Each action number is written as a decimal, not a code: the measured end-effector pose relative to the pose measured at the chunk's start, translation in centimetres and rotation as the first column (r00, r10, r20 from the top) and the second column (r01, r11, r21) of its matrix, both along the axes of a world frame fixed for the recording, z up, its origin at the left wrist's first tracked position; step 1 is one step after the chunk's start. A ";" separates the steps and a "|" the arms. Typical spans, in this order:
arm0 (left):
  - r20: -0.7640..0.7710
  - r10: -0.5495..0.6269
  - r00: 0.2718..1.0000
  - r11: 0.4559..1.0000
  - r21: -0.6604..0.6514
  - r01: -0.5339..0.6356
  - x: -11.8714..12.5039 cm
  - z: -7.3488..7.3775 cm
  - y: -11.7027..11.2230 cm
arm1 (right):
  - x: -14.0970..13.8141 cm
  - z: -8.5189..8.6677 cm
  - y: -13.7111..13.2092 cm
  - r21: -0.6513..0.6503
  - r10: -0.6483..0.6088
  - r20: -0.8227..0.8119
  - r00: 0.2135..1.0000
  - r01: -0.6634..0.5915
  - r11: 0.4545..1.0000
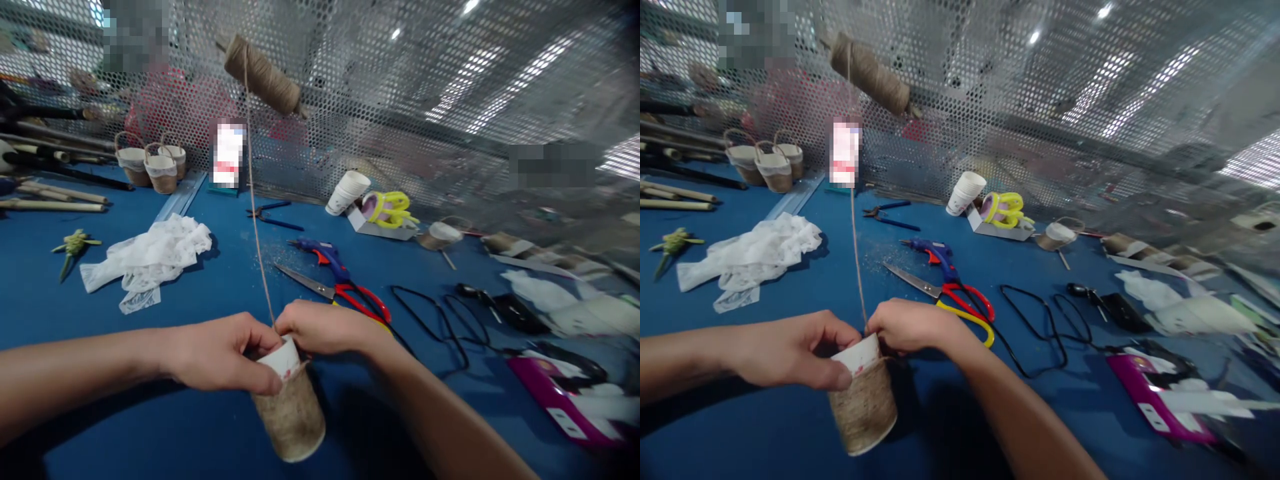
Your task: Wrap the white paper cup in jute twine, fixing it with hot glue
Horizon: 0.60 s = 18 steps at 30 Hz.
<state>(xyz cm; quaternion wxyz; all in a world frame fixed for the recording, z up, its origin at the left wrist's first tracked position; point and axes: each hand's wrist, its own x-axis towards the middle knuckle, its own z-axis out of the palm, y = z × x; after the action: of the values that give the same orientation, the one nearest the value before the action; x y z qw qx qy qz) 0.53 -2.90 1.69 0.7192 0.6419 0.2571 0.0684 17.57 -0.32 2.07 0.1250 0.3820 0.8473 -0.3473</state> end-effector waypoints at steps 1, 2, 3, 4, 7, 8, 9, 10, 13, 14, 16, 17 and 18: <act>0.006 -0.002 1.000 1.000 -0.005 0.002 0.0 0.0 0.1 | -0.2 -0.1 0.3 -0.015 -0.016 -0.011 1.000 0.016 1.000; 0.011 0.003 1.000 1.000 -0.011 -0.003 0.0 -0.1 0.2 | -0.3 -0.2 0.6 -0.013 -0.056 -0.031 0.998 0.055 0.998; 0.014 0.016 1.000 1.000 -0.017 -0.016 0.0 -0.1 0.3 | -0.4 -0.3 1.0 0.011 -0.112 -0.066 0.991 0.113 0.994; 0.017 0.030 0.999 0.999 -0.025 -0.030 -0.1 -0.1 0.5 | -0.5 -0.4 1.4 0.054 -0.176 -0.116 0.978 0.183 0.982; 0.045 0.104 0.994 0.993 -0.062 -0.102 -0.2 -0.1 1.0 | -0.4 -0.6 2.5 0.220 -0.326 -0.290 0.900 0.395 0.892; 0.062 0.147 0.987 0.987 -0.074 -0.143 -0.3 -0.1 1.3 | -0.3 -0.4 2.8 0.269 -0.352 -0.330 0.876 0.445 0.854; 0.082 0.197 0.977 0.979 -0.078 -0.191 -0.3 -0.2 1.5 | -0.1 -0.2 3.1 0.307 -0.379 -0.361 0.852 0.492 0.814; 0.098 0.250 0.963 0.967 -0.074 -0.243 -0.4 -0.3 1.8 | 0.1 0.1 3.2 0.336 -0.406 -0.391 0.826 0.539 0.773; 0.111 0.368 0.923 0.929 0.004 -0.371 -0.5 -0.9 2.6 | 0.7 1.3 2.8 0.350 -0.457 -0.478 0.750 0.640 0.684; 0.113 0.389 0.914 0.918 0.042 -0.395 -0.5 -1.2 2.8 | 0.9 1.6 2.4 0.330 -0.461 -0.491 0.739 0.648 0.687; 0.120 0.400 0.908 0.903 0.120 -0.414 -0.5 -1.5 3.1 | 1.0 1.7 1.6 0.261 -0.442 -0.494 0.749 0.612 0.746; 0.122 0.397 0.910 0.898 0.157 -0.412 -0.5 -1.7 3.1 | 0.9 1.5 1.3 0.215 -0.424 -0.496 0.757 0.581 0.785; 0.119 0.389 0.913 0.894 0.192 -0.406 -0.5 -1.7 3.1 | 0.8 1.2 1.0 0.169 -0.407 -0.511 0.757 0.552 0.816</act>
<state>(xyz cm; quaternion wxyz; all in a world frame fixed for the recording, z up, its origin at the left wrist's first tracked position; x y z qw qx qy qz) 0.01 0.21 -0.05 0.6266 0.6458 0.3460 0.2658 18.33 0.68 3.27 -0.2312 0.5117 0.7674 -0.3097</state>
